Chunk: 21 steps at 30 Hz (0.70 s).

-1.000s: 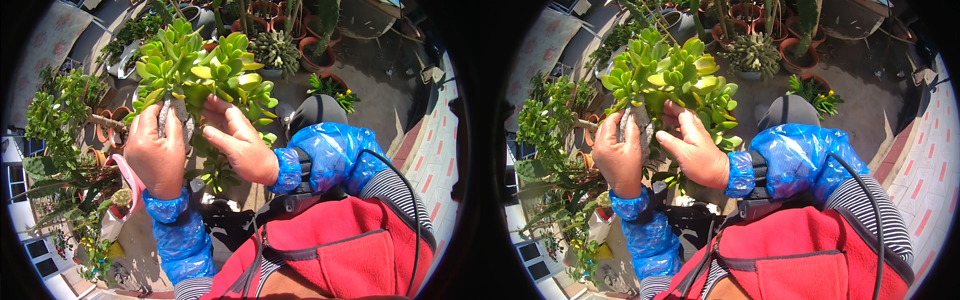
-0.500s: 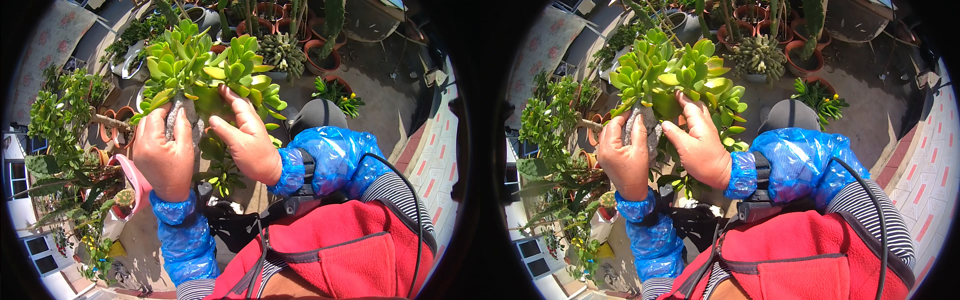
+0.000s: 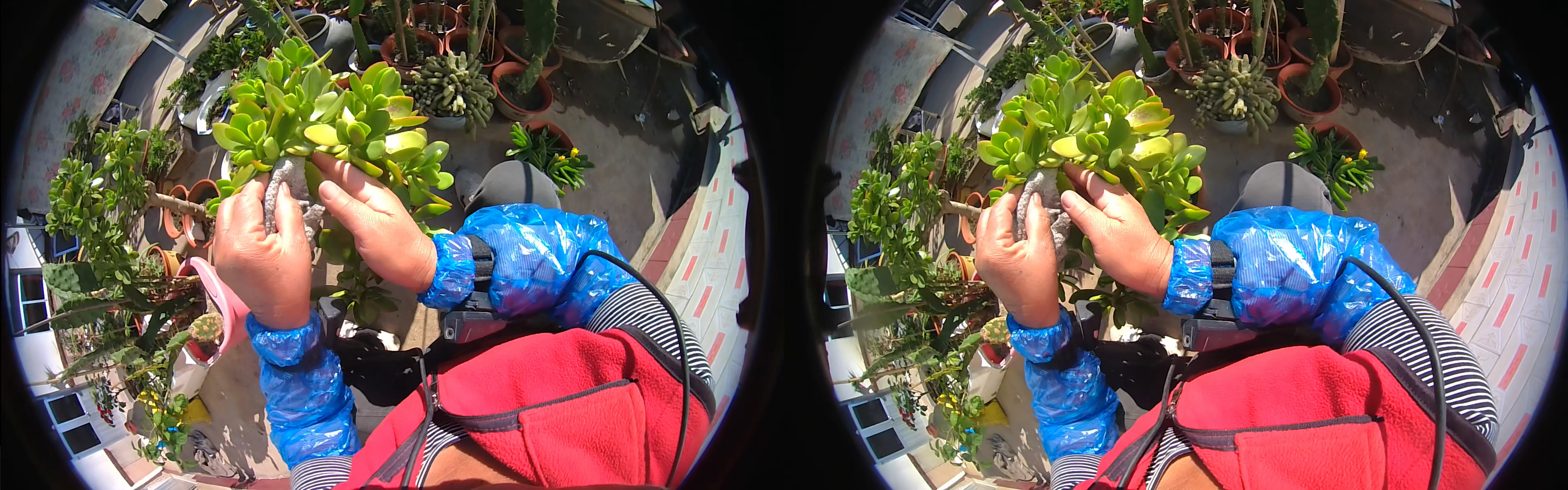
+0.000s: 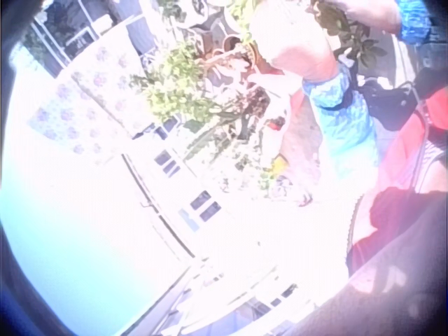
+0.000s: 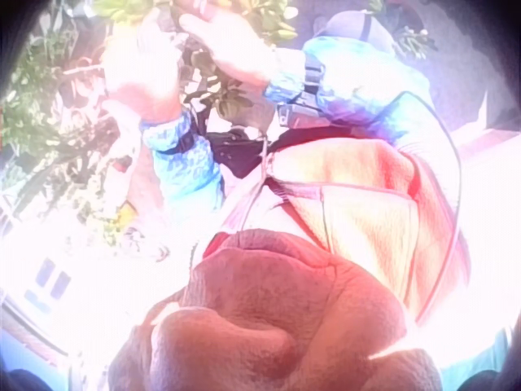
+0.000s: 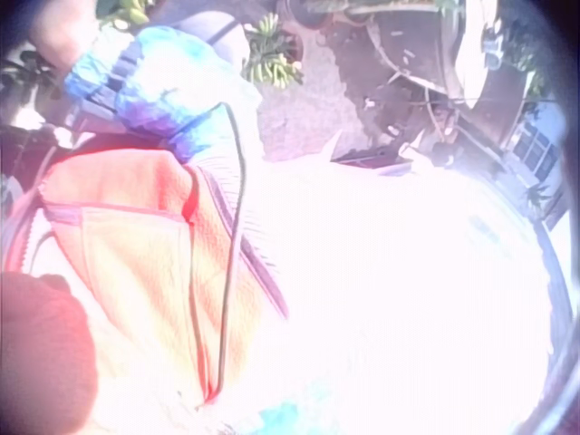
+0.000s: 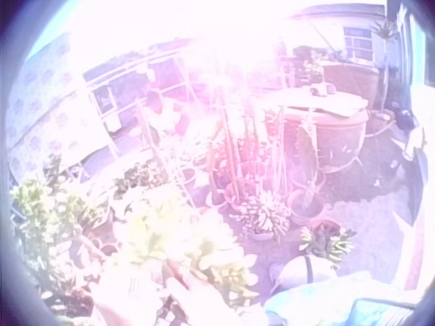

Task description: The person sits on a rooftop and uses a cloth to wipe the leaves of a potted succulent plant. They hold the plant with one hand and gently clean each leaf with the other, moving around the plant to reach different sides.

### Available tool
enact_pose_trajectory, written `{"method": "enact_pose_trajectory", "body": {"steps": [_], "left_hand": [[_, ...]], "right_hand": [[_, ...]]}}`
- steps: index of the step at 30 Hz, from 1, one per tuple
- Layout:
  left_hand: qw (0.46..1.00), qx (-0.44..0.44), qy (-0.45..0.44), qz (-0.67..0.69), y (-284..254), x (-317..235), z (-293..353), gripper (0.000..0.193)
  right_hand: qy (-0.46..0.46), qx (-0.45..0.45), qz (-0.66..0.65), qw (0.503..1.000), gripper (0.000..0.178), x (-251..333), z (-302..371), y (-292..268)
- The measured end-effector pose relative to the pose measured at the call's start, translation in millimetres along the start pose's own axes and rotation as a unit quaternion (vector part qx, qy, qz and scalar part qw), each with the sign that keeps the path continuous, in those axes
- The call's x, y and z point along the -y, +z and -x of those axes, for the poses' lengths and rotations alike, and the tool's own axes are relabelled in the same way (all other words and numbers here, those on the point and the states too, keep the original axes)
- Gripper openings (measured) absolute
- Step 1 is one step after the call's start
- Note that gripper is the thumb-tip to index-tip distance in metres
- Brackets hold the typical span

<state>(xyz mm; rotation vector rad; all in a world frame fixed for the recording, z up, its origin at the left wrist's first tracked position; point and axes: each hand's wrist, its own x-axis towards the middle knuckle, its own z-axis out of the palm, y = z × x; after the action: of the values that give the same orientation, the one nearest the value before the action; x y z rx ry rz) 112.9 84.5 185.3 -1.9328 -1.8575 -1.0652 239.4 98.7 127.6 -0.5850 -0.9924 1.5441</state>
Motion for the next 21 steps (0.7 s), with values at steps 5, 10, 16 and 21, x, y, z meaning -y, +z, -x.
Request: {"method": "enact_pose_trajectory", "body": {"steps": [5,10,16,21], "left_hand": [[0.995,0.062,-0.035,0.072,0,-5,2,0.02],[0.983,0.078,-0.06,0.156,-3,-7,6,0.02],[0.961,0.02,-0.122,0.247,-1,0,6,0.021],[0.998,-0.018,-0.031,0.051,1,-1,6,0.021]], "right_hand": [[0.023,0.049,-0.01,0.998,0.057,3,-5,-2],[-0.01,0.019,0.03,0.999,0.064,0,-11,0],[-0.001,0.028,0.016,0.999,0.064,-2,-9,1],[-0.034,0.011,-0.004,0.999,0.055,-5,-5,5]]}}
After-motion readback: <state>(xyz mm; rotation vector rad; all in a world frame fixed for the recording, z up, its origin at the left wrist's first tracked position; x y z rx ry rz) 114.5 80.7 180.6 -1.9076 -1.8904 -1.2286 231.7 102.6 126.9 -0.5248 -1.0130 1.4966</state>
